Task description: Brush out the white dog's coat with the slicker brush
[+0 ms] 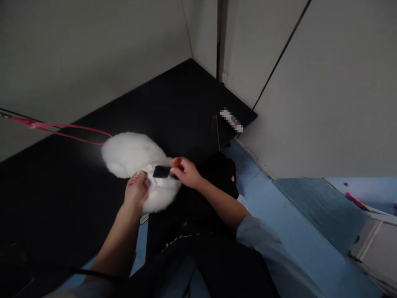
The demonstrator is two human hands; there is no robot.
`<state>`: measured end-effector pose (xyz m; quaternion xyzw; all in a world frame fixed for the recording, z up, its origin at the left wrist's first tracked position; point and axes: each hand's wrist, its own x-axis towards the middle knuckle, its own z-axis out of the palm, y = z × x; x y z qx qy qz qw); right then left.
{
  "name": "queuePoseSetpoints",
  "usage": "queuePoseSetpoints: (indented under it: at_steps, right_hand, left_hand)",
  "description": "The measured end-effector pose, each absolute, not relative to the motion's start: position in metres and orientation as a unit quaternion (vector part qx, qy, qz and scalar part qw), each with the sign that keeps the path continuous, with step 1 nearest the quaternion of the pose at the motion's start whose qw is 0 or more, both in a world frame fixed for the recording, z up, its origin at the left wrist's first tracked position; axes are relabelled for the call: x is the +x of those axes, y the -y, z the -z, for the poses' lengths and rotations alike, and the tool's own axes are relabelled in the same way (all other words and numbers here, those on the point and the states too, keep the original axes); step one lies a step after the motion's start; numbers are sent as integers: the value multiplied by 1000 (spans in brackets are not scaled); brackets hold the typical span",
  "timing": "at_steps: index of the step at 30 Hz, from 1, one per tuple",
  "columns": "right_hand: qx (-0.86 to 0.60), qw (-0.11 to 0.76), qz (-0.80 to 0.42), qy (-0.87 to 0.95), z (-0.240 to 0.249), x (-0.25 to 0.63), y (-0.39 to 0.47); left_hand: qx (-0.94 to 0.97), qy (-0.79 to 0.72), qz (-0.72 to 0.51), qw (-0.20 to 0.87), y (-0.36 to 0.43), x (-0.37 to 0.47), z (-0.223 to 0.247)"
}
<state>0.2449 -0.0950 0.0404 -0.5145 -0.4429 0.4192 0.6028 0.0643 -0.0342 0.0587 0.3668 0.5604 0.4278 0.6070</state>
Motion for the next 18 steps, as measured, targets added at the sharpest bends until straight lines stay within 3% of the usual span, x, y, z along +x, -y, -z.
queuePoseSetpoints:
  at_steps: [3,6,9,13,18]
  right_hand:
    - [-522,634,-372,433,-41,243,96]
    - [-490,593,-423,480,-44,241,94]
    - [-539,603,-375,453,-47,240,92]
    - [-494,563,-418,513,-51,245,91]
    - [-552,616,-332,453,-53,255,95]
  left_hand:
    - [300,-554,-424,651,31,66,-62]
    - [274,-552,-447,648,31,64,-64]
    - [269,-553,-452,646,30,64,-64]
    - [265,-547,-391,691,23,65,-65]
    - [251,-552,-350,714,13,71,-67]
